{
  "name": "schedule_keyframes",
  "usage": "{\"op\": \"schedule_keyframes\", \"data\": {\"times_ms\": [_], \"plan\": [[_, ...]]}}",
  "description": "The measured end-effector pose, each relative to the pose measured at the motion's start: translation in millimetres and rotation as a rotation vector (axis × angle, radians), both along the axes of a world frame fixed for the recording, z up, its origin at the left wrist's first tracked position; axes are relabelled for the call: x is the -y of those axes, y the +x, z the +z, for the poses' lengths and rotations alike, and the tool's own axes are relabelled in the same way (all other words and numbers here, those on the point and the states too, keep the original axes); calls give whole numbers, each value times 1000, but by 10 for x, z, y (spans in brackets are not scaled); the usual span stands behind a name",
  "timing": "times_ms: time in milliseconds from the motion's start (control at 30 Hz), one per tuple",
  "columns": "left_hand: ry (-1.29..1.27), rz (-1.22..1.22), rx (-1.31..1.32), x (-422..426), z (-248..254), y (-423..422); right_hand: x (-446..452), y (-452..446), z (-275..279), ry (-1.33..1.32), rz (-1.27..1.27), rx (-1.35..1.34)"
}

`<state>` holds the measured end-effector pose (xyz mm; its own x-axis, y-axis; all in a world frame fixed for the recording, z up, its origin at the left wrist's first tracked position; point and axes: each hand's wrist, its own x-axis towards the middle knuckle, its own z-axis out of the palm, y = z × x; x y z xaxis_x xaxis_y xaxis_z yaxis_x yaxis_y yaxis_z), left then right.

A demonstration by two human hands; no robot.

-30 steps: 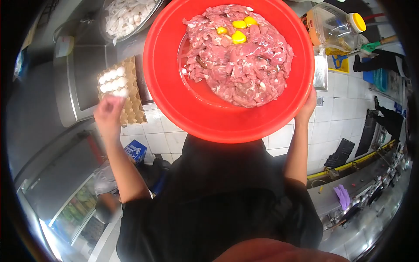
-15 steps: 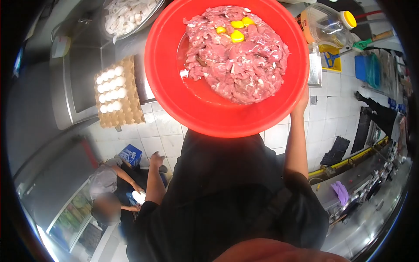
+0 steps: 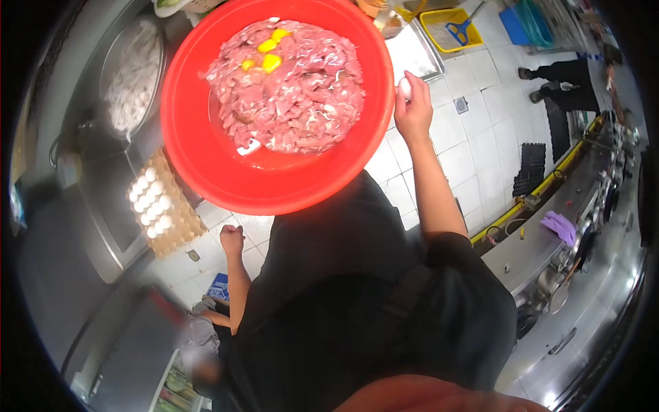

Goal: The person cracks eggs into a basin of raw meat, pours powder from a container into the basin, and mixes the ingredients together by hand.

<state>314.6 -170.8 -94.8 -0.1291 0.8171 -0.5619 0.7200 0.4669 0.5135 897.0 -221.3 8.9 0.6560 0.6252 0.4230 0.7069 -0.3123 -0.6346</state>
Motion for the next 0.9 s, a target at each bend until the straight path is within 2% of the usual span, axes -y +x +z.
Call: {"op": "schedule_keyframes", "data": {"times_ms": [33,100,167,300,333,400,533,600,667,700,767,800,833,900], "plan": [[-28,61,17,20,-7,-34,13,5,12,25,-8,23],[-54,118,37,61,-47,-95,57,18,-136,-160,61,42],[-78,218,200,102,-101,-169,88,52,-265,-144,74,26],[-33,236,203,107,-9,-154,46,134,-13,130,23,-158],[-22,216,188,102,26,-157,13,126,173,312,-12,-652],[10,163,158,83,89,-192,-51,138,640,601,155,-893],[198,162,257,-29,391,-217,-448,2,1398,414,356,-753],[202,168,280,-75,554,-273,-745,-200,1584,44,491,-531],[206,156,313,-123,583,-344,-1050,-368,1607,-79,642,-258],[205,154,320,-107,626,-365,-1177,-394,1615,-81,639,-251],[153,128,309,-82,720,-376,-1407,-462,1681,-371,672,269],[154,130,314,-57,753,-414,-1458,-561,1855,-465,660,300],[158,120,315,-32,778,-454,-1483,-652,2079,-466,662,305],[163,114,321,-24,850,-515,-1492,-847,2586,-284,629,402]]}}
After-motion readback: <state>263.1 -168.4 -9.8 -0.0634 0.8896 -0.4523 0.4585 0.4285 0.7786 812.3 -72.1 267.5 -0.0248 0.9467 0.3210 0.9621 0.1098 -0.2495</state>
